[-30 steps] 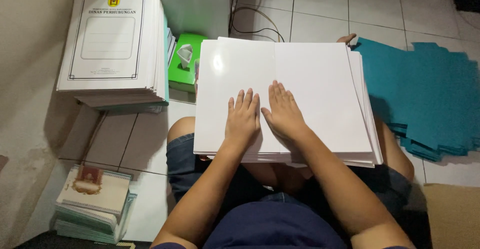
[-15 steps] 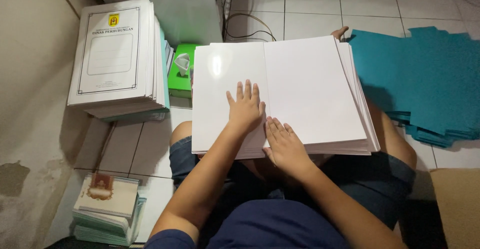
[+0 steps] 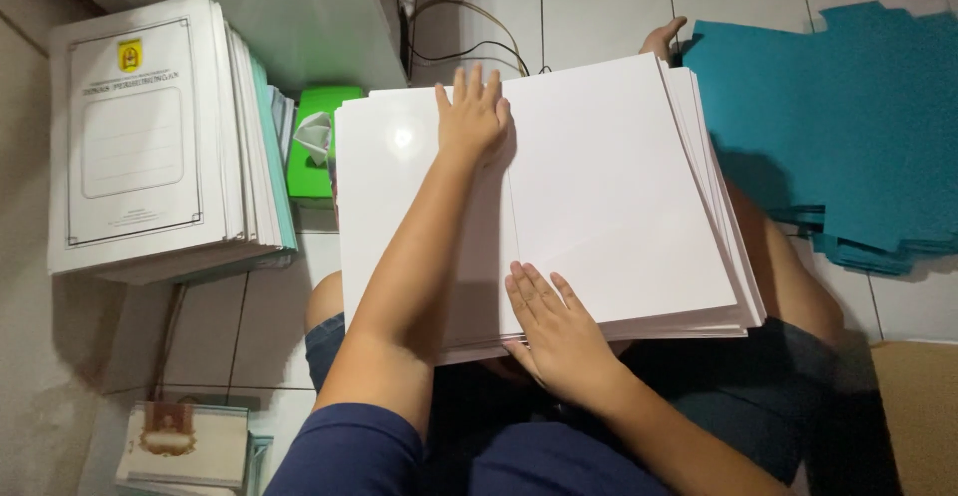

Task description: The person sits on the floor and repeatedly folds blank white paper sheets in half. They then place the folded sheets into a stack of pre-printed document covers labeled 'DINAS PERHUBUNGAN' to the left. The person continues this repetitive folding and stacking process throughout the clip.

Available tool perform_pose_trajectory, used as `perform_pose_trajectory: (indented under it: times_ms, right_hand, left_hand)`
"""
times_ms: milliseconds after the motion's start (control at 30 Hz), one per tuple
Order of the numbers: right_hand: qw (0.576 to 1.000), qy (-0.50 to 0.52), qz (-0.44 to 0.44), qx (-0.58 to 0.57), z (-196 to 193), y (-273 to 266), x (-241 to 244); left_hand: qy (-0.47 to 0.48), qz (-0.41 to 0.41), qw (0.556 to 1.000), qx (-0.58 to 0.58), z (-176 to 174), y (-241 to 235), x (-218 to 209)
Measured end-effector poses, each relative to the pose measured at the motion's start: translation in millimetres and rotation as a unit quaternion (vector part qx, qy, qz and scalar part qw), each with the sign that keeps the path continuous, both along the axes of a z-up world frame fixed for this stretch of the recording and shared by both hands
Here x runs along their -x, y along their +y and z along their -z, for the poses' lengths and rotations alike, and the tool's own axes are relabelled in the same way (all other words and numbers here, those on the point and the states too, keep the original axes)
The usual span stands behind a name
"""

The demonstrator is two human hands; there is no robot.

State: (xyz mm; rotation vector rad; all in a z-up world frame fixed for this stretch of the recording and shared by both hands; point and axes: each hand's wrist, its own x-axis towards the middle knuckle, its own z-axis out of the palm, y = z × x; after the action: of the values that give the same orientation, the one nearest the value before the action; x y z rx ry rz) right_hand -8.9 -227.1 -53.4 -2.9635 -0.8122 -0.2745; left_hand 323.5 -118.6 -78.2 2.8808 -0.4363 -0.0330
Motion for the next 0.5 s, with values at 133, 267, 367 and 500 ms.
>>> perform_pose_trajectory:
  times_ms: [133,267,367,500]
  right_hand:
    - [1.000,0.013,-0.003,0.010,-4,-2,-3]
    - [1.000,0.019,-0.012,0.003,-4,-4,-2]
    - [0.999,0.027,-0.017,-0.006,1,-7,-5]
    - [0.991,0.103,0.008,-0.083,3,-8,-12]
  left_hand:
    - [0.054,-0.019,0.998,0.010,-28,0,-6]
    - [0.011,-0.011,1.000,-0.001,-36,8,10]
    - [-0.013,0.012,1.000,0.020,-40,17,31]
    - [-0.046,-0.001,0.999,0.026,-30,33,65]
